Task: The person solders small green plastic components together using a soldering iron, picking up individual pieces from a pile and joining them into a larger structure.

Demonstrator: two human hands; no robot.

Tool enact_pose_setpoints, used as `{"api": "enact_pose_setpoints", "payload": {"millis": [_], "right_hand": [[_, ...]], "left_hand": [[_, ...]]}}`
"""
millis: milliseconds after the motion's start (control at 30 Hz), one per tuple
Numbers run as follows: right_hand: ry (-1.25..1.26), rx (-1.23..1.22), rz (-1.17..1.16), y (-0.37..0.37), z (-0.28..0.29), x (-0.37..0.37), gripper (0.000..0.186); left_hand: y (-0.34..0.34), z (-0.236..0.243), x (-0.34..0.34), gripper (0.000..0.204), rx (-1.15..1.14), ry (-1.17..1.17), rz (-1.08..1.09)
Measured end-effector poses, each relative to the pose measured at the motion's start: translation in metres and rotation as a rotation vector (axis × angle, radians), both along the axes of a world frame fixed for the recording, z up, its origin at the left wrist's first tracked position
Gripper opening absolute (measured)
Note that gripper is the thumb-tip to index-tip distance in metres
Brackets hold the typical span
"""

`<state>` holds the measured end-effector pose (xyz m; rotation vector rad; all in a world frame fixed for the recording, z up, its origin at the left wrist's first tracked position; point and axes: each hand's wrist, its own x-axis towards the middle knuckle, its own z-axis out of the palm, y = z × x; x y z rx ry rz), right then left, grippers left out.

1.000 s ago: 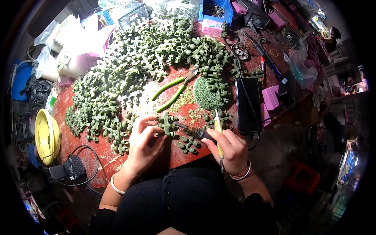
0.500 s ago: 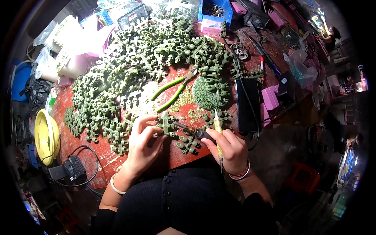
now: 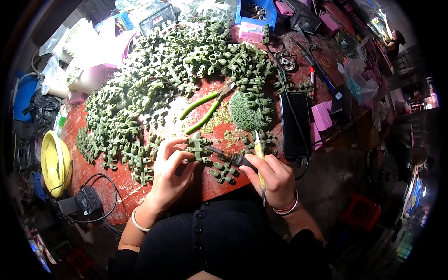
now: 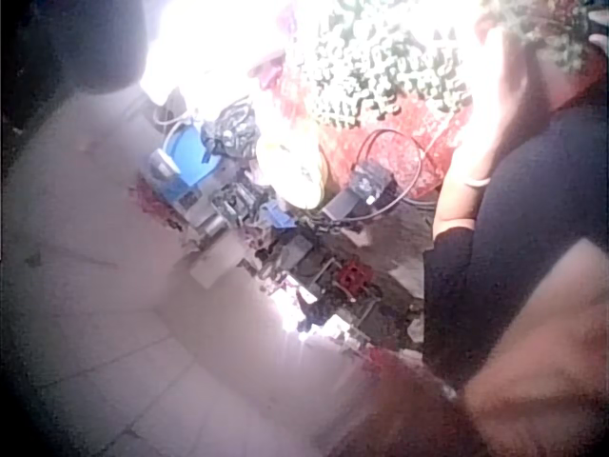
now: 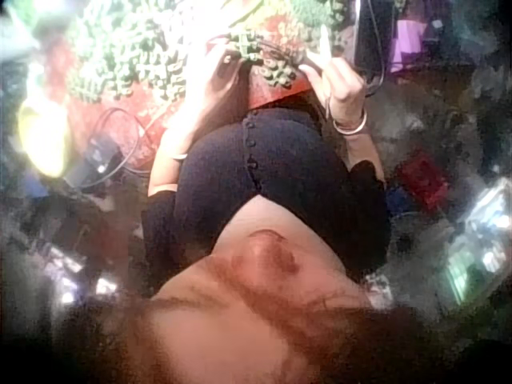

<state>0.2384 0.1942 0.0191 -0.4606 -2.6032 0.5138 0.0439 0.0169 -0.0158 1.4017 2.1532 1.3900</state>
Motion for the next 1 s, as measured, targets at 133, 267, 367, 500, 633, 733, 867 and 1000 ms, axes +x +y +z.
{"api": "enact_pose_setpoints", "payload": {"millis": [133, 267, 367, 500, 633, 733, 867, 1000], "right_hand": [[-0.001, -0.039, 0.004, -0.0003, 0.0008, 0.0014, 0.038], [0.002, -0.038, 0.007, -0.0003, 0.0009, 0.0015, 0.038], [0.001, -0.038, 0.006, -0.0005, 0.0005, 0.0018, 0.038], [-0.002, -0.04, 0.01, -0.0005, -0.0006, 0.0023, 0.039], [-0.009, -0.041, 0.01, -0.0009, 0.0012, 0.0033, 0.039], [0.011, -0.011, 0.015, 0.0002, 0.0, 0.0011, 0.035], [0.01, -0.01, 0.01, 0.0005, 0.0001, 0.0012, 0.034], [0.021, -0.04, 0.008, -0.0002, 0.0007, 0.0001, 0.037]], "left_hand": [[0.0004, 0.0007, -0.0004, 0.024, -0.002, 0.008, -0.002], [0.0006, 0.0011, -0.0003, 0.024, -0.004, 0.013, -0.001], [0.0007, 0.0017, 0.0006, 0.024, -0.002, -0.008, 0.002], [0.0001, 0.0007, 0.0, 0.024, -0.001, 0.003, 0.004], [0.0011, 0.0007, 0.0001, 0.023, -0.004, 0.007, 0.004], [0.001, 0.0009, 0.0006, 0.023, -0.004, 0.002, 0.01], [0.001, -0.0007, 0.0004, 0.023, 0.004, 0.008, 0.008], [0.0007, -0.0005, 0.0, 0.022, 0.004, 0.007, 0.003]]}}
